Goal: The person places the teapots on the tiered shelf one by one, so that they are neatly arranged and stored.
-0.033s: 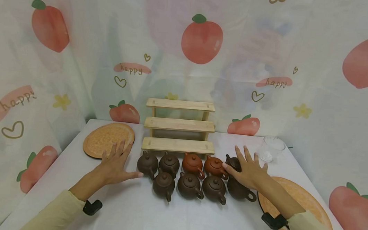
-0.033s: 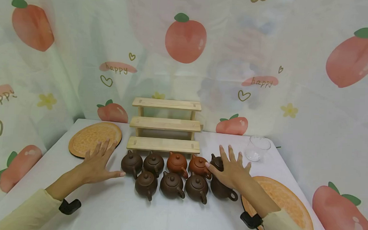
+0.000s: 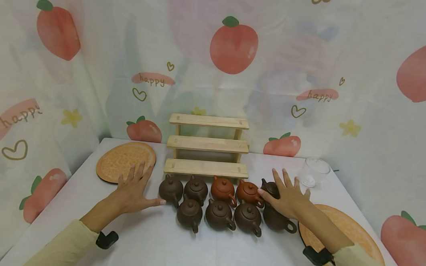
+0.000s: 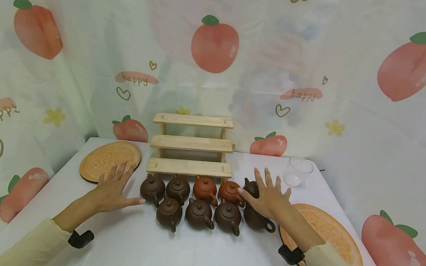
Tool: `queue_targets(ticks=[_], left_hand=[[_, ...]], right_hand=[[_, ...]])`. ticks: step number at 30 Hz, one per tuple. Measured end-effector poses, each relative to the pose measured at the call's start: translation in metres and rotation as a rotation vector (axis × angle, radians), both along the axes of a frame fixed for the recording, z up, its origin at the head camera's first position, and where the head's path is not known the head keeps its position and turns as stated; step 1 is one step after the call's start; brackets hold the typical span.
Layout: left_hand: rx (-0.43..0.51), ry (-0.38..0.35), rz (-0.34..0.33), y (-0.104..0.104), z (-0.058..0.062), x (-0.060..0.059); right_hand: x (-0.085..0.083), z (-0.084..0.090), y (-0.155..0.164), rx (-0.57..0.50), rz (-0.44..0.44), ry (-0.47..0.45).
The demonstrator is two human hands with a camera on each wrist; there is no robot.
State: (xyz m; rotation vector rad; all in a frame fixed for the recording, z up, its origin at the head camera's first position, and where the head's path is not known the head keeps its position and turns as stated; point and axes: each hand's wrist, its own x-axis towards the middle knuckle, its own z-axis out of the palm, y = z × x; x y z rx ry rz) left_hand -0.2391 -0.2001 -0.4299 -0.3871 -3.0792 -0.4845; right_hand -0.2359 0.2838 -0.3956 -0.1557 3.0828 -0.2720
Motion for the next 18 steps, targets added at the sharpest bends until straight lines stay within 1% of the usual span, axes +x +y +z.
queue_targets(ticks=[5, 8, 14, 18], left_hand=[[0.006, 0.004, 0.0, -0.001, 0.001, -0.001], [0.022, 0.009, 0.003, -0.003, 0.001, -0.005], [0.088, -0.005, 0.018, -0.01, -0.001, -0.021], [0.13, -0.011, 0.021, -0.014, -0.002, -0.032]], right_hand=[[0.001, 0.0, 0.004, -0.013, 0.0, -0.003], [0.003, 0.001, 0.009, -0.03, -0.001, -0.011], [0.01, 0.005, 0.021, -0.091, -0.009, -0.031], [0.016, 0.008, 0.028, -0.125, -0.011, -0.019]])
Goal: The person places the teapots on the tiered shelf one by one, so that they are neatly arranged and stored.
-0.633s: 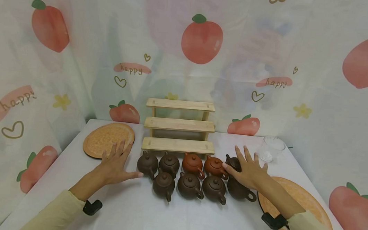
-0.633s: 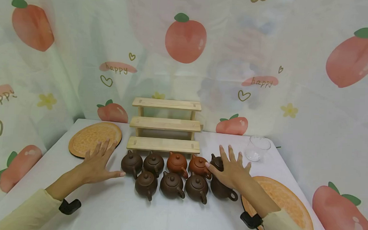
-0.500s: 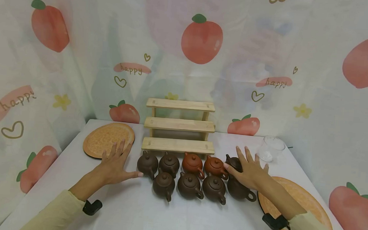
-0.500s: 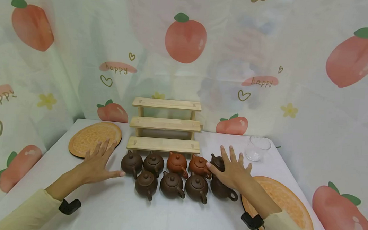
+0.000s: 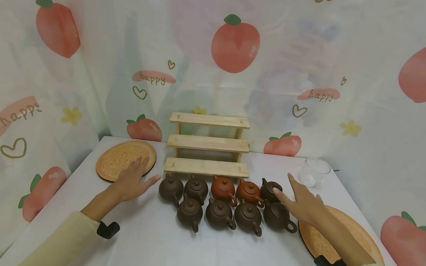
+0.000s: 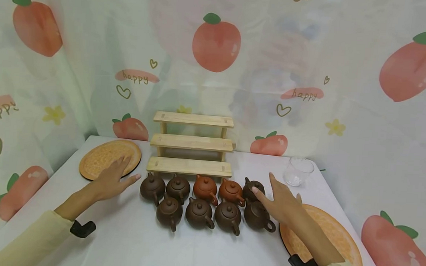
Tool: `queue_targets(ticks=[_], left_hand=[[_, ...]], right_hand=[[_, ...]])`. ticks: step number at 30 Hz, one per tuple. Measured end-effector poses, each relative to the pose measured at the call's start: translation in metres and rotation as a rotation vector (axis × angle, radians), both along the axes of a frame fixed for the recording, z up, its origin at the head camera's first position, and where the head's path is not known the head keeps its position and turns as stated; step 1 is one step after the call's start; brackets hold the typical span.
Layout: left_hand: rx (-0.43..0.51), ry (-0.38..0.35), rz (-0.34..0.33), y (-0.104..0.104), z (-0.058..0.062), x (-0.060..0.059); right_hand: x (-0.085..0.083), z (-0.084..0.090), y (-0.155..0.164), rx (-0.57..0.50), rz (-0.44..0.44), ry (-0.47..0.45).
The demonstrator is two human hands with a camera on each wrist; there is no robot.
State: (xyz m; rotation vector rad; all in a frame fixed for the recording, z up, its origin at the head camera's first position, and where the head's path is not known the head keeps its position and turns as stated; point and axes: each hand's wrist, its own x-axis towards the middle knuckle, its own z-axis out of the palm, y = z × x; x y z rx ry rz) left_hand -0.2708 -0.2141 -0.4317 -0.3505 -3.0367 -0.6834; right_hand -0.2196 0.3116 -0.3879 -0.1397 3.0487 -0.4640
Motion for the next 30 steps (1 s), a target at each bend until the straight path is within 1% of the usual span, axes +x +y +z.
queue_targets(ticks=[3, 5, 8, 10, 12, 16, 21, 24, 26, 30], left_hand=[[0.063, -0.012, -0.012, -0.001, 0.001, -0.008], [0.13, -0.023, -0.025, -0.001, 0.001, -0.015], [0.229, -0.041, -0.026, -0.001, 0.002, -0.028], [0.276, -0.055, -0.021, 0.0, 0.001, -0.036], [0.292, -0.067, -0.019, 0.001, 0.001, -0.043], [0.315, -0.105, -0.037, 0.005, 0.0, -0.055], [0.355, -0.143, -0.091, 0.011, -0.004, -0.066], [0.355, -0.164, -0.131, 0.014, -0.008, -0.069], [0.365, -0.174, -0.144, 0.015, -0.01, -0.07], [0.371, -0.164, -0.158, 0.019, -0.011, -0.07]], right_hand=[[0.006, 0.0, 0.006, -0.02, -0.003, 0.025], [0.01, 0.0, 0.009, -0.044, -0.008, 0.038], [0.016, -0.002, 0.013, -0.077, -0.027, 0.045], [0.021, -0.004, 0.014, -0.099, -0.039, 0.037], [0.026, -0.007, 0.014, -0.11, -0.051, 0.024], [0.037, -0.013, 0.014, -0.134, -0.082, -0.021], [0.051, -0.023, 0.011, -0.171, -0.092, -0.01], [0.057, -0.027, 0.008, -0.17, -0.1, 0.02], [0.061, -0.03, 0.005, -0.174, -0.106, 0.03], [0.066, -0.036, 0.001, -0.165, -0.112, 0.025]])
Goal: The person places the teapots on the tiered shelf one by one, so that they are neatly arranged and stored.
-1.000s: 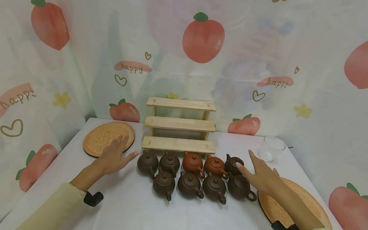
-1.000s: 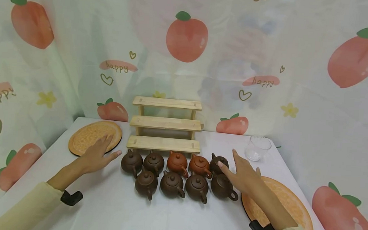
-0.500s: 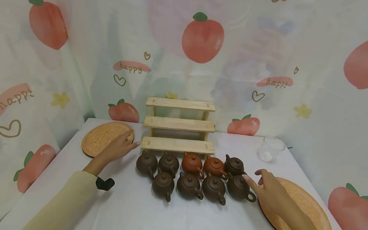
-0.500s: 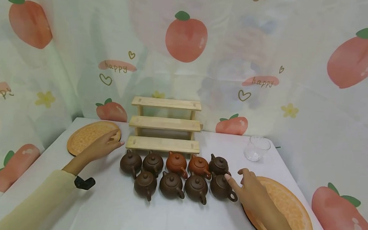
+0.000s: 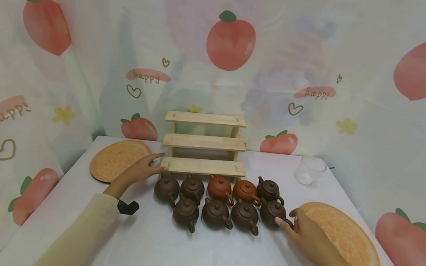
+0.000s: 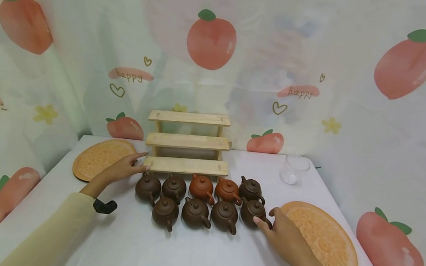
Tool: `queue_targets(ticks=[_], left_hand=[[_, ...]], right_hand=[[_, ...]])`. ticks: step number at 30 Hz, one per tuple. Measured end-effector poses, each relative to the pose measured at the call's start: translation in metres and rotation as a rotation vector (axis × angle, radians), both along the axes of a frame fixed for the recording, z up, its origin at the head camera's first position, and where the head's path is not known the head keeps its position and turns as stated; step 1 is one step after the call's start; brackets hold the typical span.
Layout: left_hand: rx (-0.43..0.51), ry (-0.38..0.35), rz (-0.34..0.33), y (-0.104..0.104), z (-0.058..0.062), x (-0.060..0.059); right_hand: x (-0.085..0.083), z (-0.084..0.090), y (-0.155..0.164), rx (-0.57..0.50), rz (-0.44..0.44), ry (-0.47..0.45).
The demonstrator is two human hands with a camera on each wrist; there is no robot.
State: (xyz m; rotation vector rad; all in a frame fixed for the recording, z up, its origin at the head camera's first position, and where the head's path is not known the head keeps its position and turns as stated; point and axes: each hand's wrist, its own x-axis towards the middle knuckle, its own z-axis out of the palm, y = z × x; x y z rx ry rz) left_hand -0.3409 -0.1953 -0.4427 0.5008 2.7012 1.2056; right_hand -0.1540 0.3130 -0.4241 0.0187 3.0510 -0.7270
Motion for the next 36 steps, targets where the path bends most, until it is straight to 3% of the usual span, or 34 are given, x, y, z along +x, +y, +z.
queue_targets(ticks=[10, 20, 28, 36], left_hand=[[0.019, -0.042, 0.017, 0.005, 0.001, 0.002], [0.077, -0.071, 0.019, 0.008, 0.001, 0.0], [0.126, -0.064, 0.016, 0.008, -0.002, 0.003], [0.114, -0.059, 0.011, 0.008, -0.002, 0.003]], right_hand=[[0.0, -0.014, -0.002, 0.059, 0.019, -0.011], [0.004, -0.026, 0.002, 0.087, 0.106, 0.153], [0.004, -0.03, 0.004, 0.077, 0.117, 0.184], [0.005, -0.034, 0.005, 0.064, 0.114, 0.197]])
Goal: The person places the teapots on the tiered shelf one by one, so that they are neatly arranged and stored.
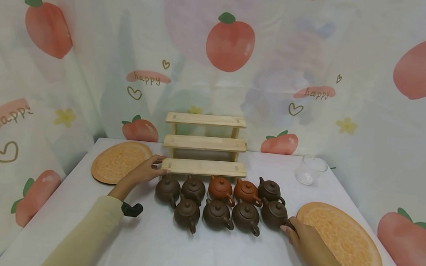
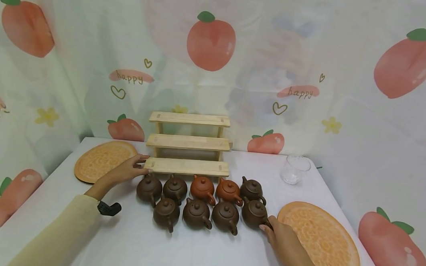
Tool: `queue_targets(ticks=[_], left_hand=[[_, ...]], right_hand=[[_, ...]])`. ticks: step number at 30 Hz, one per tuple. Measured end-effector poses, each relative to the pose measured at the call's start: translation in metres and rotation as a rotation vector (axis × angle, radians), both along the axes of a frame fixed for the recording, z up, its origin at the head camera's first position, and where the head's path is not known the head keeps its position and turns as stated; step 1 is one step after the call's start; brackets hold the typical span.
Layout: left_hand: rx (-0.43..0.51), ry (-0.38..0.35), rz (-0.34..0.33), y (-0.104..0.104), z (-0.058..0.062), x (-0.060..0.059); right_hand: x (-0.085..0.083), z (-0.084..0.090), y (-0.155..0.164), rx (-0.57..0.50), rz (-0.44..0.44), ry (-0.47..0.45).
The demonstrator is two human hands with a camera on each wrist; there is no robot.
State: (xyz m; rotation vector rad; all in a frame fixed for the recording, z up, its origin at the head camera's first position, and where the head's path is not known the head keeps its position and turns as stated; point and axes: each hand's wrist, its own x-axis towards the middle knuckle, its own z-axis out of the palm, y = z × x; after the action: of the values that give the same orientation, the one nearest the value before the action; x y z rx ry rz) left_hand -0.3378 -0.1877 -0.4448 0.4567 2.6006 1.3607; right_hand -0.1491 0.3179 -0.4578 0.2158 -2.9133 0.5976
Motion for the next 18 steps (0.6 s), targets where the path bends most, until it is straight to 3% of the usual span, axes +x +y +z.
queue_targets(ticks=[11, 18], left_hand=[[-0.006, -0.018, 0.009, 0.0005, 0.0023, -0.0004], [0.004, -0.015, 0.001, 0.0002, -0.0009, -0.0015]], right_hand=[[0.0028, -0.0029, -0.0013, -0.026, -0.015, 0.098], [0.0038, -0.0001, -0.0033, -0.036, -0.025, 0.087]])
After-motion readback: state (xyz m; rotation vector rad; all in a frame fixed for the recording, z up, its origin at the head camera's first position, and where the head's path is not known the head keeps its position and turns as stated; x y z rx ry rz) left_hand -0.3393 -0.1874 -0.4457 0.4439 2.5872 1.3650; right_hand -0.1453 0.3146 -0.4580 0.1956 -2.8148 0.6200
